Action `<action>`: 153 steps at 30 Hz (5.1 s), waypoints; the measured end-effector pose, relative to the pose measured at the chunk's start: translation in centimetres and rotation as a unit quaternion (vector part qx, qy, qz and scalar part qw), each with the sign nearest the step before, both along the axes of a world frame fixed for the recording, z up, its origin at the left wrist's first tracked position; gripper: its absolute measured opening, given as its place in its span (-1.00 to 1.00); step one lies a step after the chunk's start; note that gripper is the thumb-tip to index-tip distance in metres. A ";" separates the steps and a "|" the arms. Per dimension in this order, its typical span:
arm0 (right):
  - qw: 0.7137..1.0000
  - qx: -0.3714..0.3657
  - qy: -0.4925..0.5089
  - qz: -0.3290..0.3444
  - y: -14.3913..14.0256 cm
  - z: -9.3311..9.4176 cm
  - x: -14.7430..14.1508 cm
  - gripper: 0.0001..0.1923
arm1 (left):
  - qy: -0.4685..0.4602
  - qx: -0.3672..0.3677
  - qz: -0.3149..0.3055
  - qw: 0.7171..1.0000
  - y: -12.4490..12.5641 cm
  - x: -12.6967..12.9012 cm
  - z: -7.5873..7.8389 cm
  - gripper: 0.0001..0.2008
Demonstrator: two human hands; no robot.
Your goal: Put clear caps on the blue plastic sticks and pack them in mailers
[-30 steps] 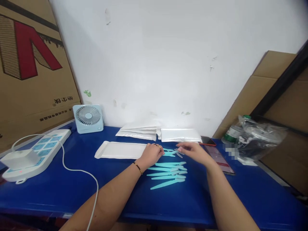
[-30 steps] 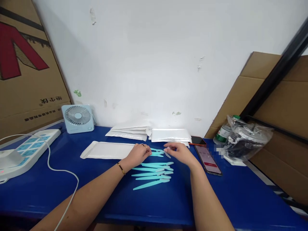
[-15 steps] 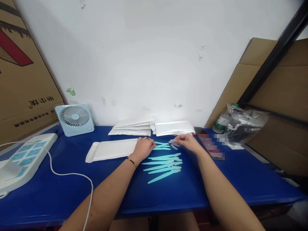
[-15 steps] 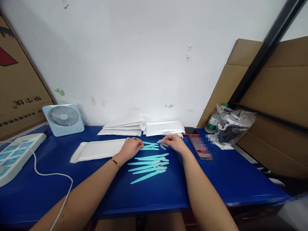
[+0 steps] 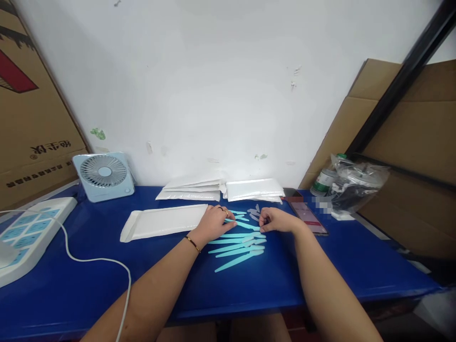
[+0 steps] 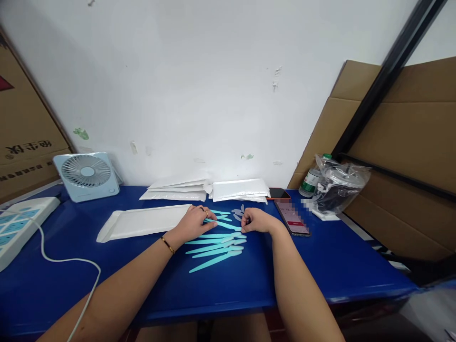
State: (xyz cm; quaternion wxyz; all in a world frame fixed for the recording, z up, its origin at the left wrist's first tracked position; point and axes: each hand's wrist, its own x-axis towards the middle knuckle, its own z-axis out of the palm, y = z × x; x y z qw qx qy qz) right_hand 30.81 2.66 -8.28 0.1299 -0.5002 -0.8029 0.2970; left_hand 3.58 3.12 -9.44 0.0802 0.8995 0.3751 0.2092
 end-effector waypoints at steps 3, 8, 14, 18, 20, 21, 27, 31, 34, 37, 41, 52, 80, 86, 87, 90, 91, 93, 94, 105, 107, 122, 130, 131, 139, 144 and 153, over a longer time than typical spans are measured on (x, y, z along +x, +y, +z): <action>0.999 0.035 0.018 0.011 -0.1 0.2 -0.4 -0.82 | 0.043 0.018 -0.010 0.999 -0.3 0.3 0.2 -0.70; 0.993 0.115 0.029 -0.025 0.0 0.6 -0.9 -0.89 | 0.075 0.050 0.037 0.995 0.1 0.1 0.5 -0.69; 0.984 0.148 0.029 -0.093 1.0 -0.3 0.5 -0.85 | 0.049 0.007 0.097 0.994 1.6 -1.7 0.5 -0.75; 0.989 0.133 0.037 -0.057 0.3 0.2 0.2 -0.76 | 0.018 0.006 0.102 0.995 1.7 -2.0 0.2 -0.75; 0.996 0.082 0.030 0.002 -0.3 0.7 -0.5 -0.72 | 0.017 0.018 0.073 0.997 1.5 -1.9 0.0 -0.65; 0.998 0.059 0.020 0.031 -0.5 0.9 -0.9 -0.70 | 0.024 0.021 0.056 0.998 1.4 -1.8 -0.1 -0.60; 0.997 0.025 -0.011 0.075 -0.6 0.8 -1.9 -0.75 | 0.059 0.018 0.045 0.997 1.4 -1.0 -0.8 -0.60; 0.997 0.022 0.012 0.069 -0.7 1.0 -1.8 -0.74 | 0.057 0.011 0.041 0.997 1.2 -0.6 -0.7 -0.73; 0.996 0.020 0.057 0.058 -0.9 1.3 -1.9 -0.75 | 0.044 0.009 0.039 0.998 0.9 -0.6 -0.2 -0.70; 0.995 0.009 0.102 0.016 -0.8 1.0 -2.1 -0.75 | -0.027 -0.017 0.042 0.999 0.6 -0.6 0.3 -0.63; 0.995 0.028 0.090 -0.015 -0.4 0.6 -2.0 -0.77 | -0.169 -0.174 0.035 0.970 0.7 -0.7 0.6 -0.42; 0.994 0.095 0.038 -0.039 0.1 0.2 -1.4 -0.92 | -0.068 -0.077 0.017 0.995 0.5 -0.9 1.4 -0.69; 0.986 0.163 0.017 -0.042 0.5 -0.1 -2.0 -0.94 | 0.027 0.039 0.081 0.996 0.4 -0.3 0.6 -0.72; 0.975 0.193 -0.025 -0.108 1.3 -0.7 -1.3 -0.91 | -0.006 0.019 0.072 0.997 0.7 -0.3 -0.1 -0.78; 0.974 0.198 -0.019 -0.108 1.2 -0.6 -1.4 -0.90 | -0.015 0.023 0.074 0.997 0.6 -0.2 -0.1 -0.77; 0.982 0.168 0.022 -0.082 0.3 0.2 -1.7 -0.87 | -0.029 0.017 0.070 0.997 0.1 -0.2 0.6 -0.77; 0.988 0.137 0.031 -0.060 -0.1 0.5 -1.8 -0.85 | -0.023 0.005 0.054 0.998 -0.2 -0.2 0.9 -0.79; 0.997 0.065 0.031 -0.001 -0.8 1.2 -1.9 -0.81 | 0.003 -0.029 0.001 1.000 -0.8 -0.3 1.4 -0.78; 0.999 0.032 0.023 0.027 -1.1 1.5 -1.9 -0.78 | 0.019 -0.048 -0.029 0.998 -1.1 -0.2 1.6 -0.77; 0.994 -0.053 0.007 0.091 -1.4 1.2 -4.0 -0.69 | 0.050 -0.173 -0.021 0.983 -1.4 0.4 0.9 -0.82; 0.995 -0.033 0.028 0.090 -1.5 1.3 -4.3 -0.70 | 0.029 -0.175 -0.012 0.984 -1.3 0.5 1.0 -0.82; 0.995 0.081 0.018 -0.051 -0.1 0.8 -0.3 -0.72 | -0.025 -0.035 0.080 0.996 0.7 -0.4 0.6 -0.74; 0.997 0.017 -0.014 0.076 -0.9 0.7 -2.5 -0.84 | 0.034 -0.033 -0.026 0.999 -1.2 0.6 1.2 -0.69; 0.997 0.029 0.001 0.070 -0.9 0.7 -2.6 -0.85 | 0.047 -0.029 -0.035 0.998 -1.3 0.7 1.3 -0.69; 0.988 0.137 0.033 -0.057 -0.4 1.0 -1.9 -0.87 | 0.073 0.020 0.052 0.996 0.0 -0.2 1.4 -0.77; 0.981 0.173 0.015 -0.090 0.0 0.7 -1.6 -0.85 | 0.031 -0.002 0.029 0.999 -0.4 -0.7 1.8 -0.70; 0.998 0.005 0.038 0.043 -1.9 2.1 -3.6 -0.66 | 0.092 -0.019 -0.041 0.995 -2.0 0.6 1.7 -0.84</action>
